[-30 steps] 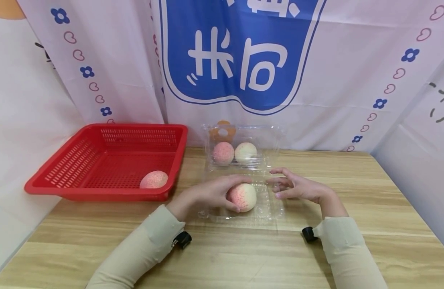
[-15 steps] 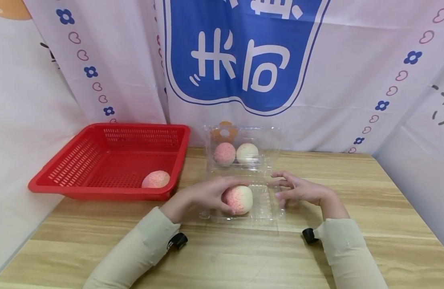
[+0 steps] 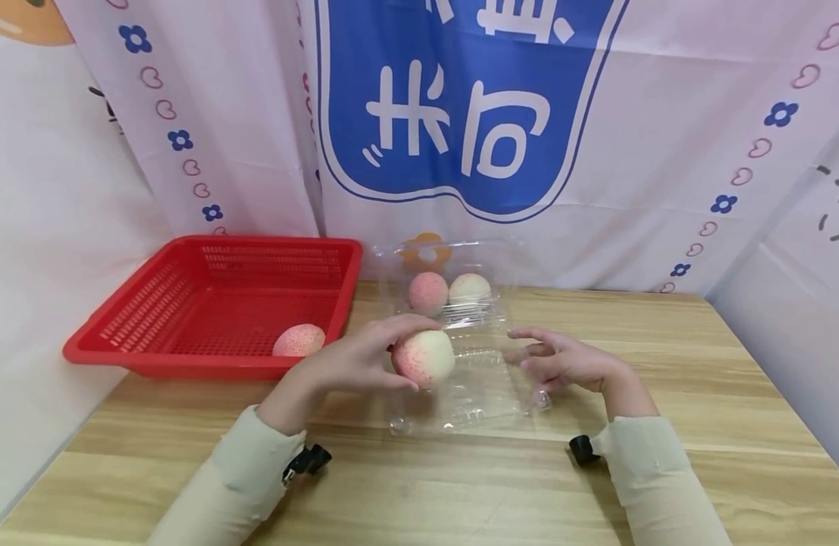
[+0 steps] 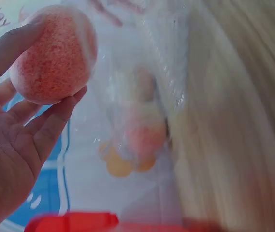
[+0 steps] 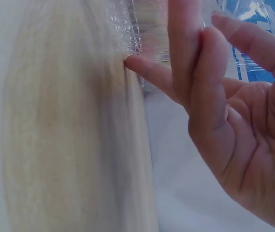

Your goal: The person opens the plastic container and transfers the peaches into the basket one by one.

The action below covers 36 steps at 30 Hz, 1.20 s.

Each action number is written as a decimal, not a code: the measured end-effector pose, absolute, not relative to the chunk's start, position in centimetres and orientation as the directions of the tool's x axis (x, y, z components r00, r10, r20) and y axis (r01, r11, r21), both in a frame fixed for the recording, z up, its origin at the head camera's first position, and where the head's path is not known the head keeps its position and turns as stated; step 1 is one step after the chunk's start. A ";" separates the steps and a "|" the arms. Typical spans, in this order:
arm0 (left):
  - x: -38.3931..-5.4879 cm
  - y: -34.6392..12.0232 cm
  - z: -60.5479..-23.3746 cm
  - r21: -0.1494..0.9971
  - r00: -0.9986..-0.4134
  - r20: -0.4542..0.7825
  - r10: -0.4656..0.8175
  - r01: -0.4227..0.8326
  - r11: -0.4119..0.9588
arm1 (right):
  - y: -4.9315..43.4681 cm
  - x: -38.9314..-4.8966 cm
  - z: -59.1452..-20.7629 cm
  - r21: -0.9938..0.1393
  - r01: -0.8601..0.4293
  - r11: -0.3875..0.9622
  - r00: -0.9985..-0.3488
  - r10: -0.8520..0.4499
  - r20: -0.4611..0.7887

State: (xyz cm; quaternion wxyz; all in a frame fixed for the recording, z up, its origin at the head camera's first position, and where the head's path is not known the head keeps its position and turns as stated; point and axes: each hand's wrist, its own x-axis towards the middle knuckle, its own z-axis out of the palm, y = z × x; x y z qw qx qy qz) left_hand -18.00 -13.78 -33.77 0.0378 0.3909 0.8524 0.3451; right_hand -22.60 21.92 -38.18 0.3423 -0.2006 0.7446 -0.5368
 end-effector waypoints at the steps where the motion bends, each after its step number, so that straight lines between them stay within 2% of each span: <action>1: -17.8 -14.3 -33.6 0.613 -0.697 0.227 0.680 0.645 0.456 | 21.9 -22.6 -38.1 -0.938 0.070 0.341 -0.689 -0.663 -0.293; 8: -16.7 -17.5 -32.3 0.575 -0.739 0.330 0.588 0.651 0.496 | 21.8 -22.4 -37.9 -0.936 0.054 0.348 -0.704 -0.652 -0.283; 15: -16.4 -19.7 -31.6 0.585 -0.796 0.299 0.526 0.589 0.557 | 21.5 -22.2 -37.6 -0.939 0.039 0.341 -0.734 -0.628 -0.258; 21: -16.4 -21.2 -30.9 0.643 -0.845 0.260 0.467 0.512 0.570 | 21.3 -22.1 -37.2 -0.939 0.011 0.343 -0.771 -0.595 -0.226; 36: -16.8 -24.0 -30.2 0.623 -0.890 0.274 0.365 0.453 0.638 | 24.5 -20.8 -36.8 -0.934 -0.075 0.349 -0.817 -0.559 -0.143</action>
